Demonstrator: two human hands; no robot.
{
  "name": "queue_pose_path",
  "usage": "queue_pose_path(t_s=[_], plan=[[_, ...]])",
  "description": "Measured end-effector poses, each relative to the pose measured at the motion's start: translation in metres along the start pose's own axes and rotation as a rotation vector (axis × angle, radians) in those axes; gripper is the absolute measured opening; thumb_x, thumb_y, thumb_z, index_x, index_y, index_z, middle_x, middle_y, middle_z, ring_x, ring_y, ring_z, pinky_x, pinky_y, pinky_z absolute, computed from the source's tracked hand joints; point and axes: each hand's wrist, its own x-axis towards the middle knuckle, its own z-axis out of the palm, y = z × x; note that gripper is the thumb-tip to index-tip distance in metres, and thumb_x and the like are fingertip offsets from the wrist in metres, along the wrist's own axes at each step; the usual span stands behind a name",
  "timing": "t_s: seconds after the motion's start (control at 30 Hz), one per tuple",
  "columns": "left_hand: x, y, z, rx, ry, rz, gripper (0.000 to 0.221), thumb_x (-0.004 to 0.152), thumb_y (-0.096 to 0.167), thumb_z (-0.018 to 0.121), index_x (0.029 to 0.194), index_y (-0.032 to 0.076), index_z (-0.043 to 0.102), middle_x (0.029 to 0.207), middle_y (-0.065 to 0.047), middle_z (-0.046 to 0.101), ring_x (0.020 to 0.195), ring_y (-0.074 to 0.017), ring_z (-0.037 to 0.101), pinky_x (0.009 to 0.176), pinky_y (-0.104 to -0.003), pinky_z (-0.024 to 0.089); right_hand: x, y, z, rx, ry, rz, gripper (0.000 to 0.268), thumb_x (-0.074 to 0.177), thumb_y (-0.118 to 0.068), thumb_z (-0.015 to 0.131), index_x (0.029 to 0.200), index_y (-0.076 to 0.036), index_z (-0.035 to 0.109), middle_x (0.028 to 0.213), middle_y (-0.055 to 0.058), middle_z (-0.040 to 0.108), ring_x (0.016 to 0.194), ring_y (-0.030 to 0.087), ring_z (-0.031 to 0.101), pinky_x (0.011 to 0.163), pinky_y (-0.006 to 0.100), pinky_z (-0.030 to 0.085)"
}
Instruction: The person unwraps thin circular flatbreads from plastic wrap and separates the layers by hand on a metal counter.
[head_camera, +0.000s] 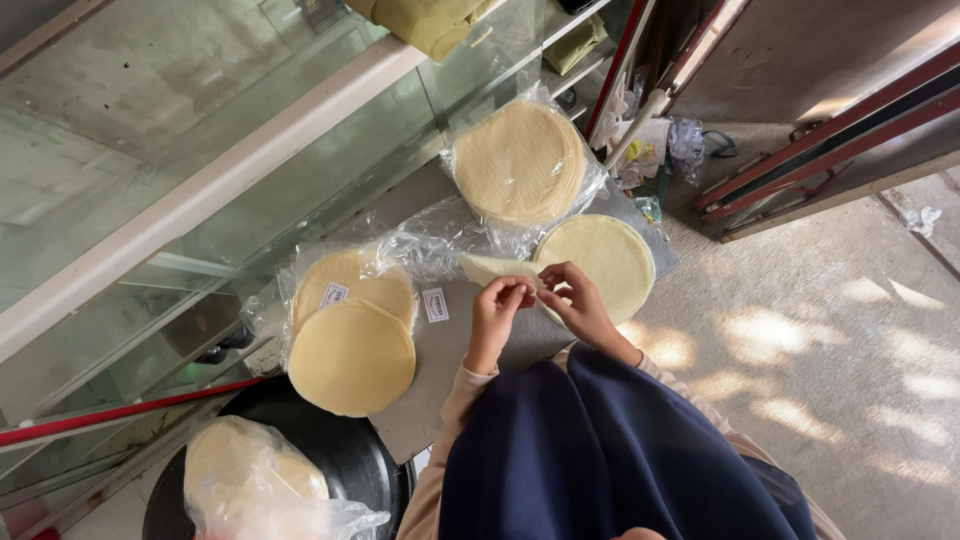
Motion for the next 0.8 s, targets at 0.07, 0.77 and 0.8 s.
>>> queue_pose_path(t_s=[0.07, 0.77, 0.8], plan=[[0.001, -0.006, 0.005, 0.076, -0.033, 0.068, 0.015, 0.103, 0.005, 0.062, 0.114, -0.004, 0.068, 0.102, -0.007, 0.073, 0.094, -0.0132, 0.071, 0.086, -0.028, 0.058, -0.002, 0.003, 0.004, -0.199, 0.002, -0.047, 0.036, 0.089, -0.013, 0.077, 0.120, -0.002, 0.063, 0.114, 0.010, 0.064, 0.096, 0.020, 0.066, 0.077, 0.031, 0.057], [0.004, -0.016, -0.052, 1.110, 0.101, 0.322, 0.056, 0.086, -0.004, 0.069, 0.139, 0.010, 0.058, 0.119, -0.011, 0.068, 0.108, -0.0325, 0.066, 0.090, -0.040, 0.052, 0.040, 0.119, -0.050, 0.089, 0.116, 0.353, 0.064, 0.092, -0.008, 0.071, 0.150, -0.006, 0.044, 0.105, 0.016, 0.071, 0.096, 0.023, 0.068, 0.083, 0.033, 0.056], [0.006, -0.017, -0.055, 1.031, 0.117, 0.315, 0.046, 0.090, -0.002, 0.069, 0.133, 0.010, 0.061, 0.113, -0.010, 0.071, 0.102, -0.0309, 0.069, 0.085, -0.038, 0.053, 0.040, 0.110, -0.052, 0.178, 0.112, 0.351, 0.062, 0.095, -0.007, 0.069, 0.152, -0.005, 0.044, 0.107, 0.017, 0.070, 0.098, 0.024, 0.067, 0.084, 0.034, 0.056]])
